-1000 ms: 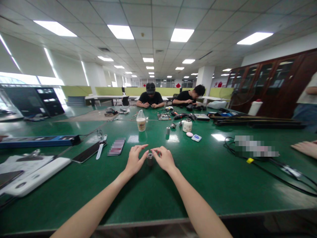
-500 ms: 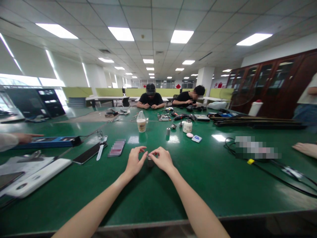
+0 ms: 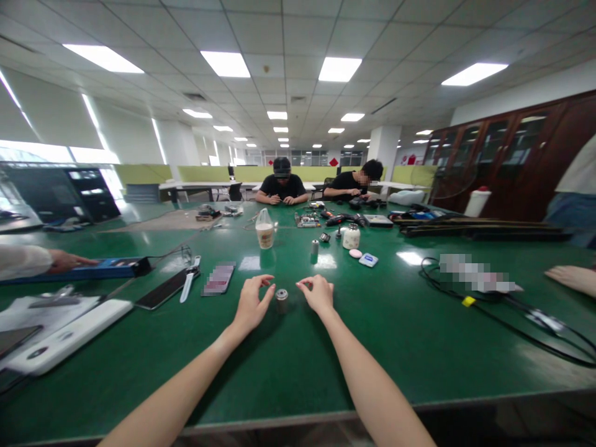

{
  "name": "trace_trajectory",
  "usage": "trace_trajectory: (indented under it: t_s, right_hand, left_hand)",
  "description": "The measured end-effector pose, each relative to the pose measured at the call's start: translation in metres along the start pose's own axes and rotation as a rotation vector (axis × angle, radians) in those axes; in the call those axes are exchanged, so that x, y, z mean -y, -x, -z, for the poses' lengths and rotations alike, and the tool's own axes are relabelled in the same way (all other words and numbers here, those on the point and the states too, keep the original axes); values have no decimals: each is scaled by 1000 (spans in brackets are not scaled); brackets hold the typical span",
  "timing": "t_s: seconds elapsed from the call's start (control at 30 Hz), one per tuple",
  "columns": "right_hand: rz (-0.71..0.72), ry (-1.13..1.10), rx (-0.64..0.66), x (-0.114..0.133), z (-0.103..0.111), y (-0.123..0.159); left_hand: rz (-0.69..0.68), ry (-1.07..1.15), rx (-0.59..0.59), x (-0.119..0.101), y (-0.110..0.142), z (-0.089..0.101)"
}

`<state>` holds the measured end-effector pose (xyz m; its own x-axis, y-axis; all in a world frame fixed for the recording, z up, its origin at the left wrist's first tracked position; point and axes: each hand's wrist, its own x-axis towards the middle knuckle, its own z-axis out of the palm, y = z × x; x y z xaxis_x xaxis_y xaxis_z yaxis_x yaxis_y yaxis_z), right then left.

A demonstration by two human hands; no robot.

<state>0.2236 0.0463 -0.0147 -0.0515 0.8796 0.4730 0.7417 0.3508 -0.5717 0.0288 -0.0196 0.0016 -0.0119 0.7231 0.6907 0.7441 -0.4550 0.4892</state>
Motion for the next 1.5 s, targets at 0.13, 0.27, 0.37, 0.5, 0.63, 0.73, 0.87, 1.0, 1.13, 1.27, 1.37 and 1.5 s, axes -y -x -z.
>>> trace_trajectory:
  t_s: [0.13, 0.27, 0.37, 0.5, 0.63, 0.73, 0.87, 1.0, 1.13, 1.27, 1.37, 1.5]
  right_hand:
    - [-72, 104, 56, -15, -2, 0]
    - [-73, 126, 70, -14, -2, -1]
    - [-106, 118, 70, -13, -2, -2]
    - [-85, 125, 97, -15, -2, -1]
    - [-63, 78, 59, -16, -2, 0]
    - [-31, -96, -2, -7, 0, 0]
    - [148, -328, 14, 20, 6, 10]
    - [250, -301, 80, 44, 11, 21]
    - [295, -205, 89, 50, 13, 25]
    - [293, -180, 82, 49, 14, 25]
    - [292, -181, 115, 47, 14, 26]
    - [274, -198, 110, 46, 14, 25]
  left_hand:
    - [-4, -3, 11, 0, 0, 1]
    - [1, -33, 7, -3, 0, 4]
    - [15, -83, -2, -5, 0, 5]
    - [28, -120, -3, -4, 1, 5]
    - [58, -140, -15, -2, 1, 6]
    - [88, -144, -21, -1, 1, 7]
    - [122, -135, -4, -1, 0, 9]
    - [128, -131, -6, -2, 0, 9]
    - [98, -138, -45, -3, 0, 9]
    - [75, -130, -68, -4, 0, 7]
    - [59, -116, -55, -3, 0, 5]
    - [35, -78, -43, 0, 1, 2]
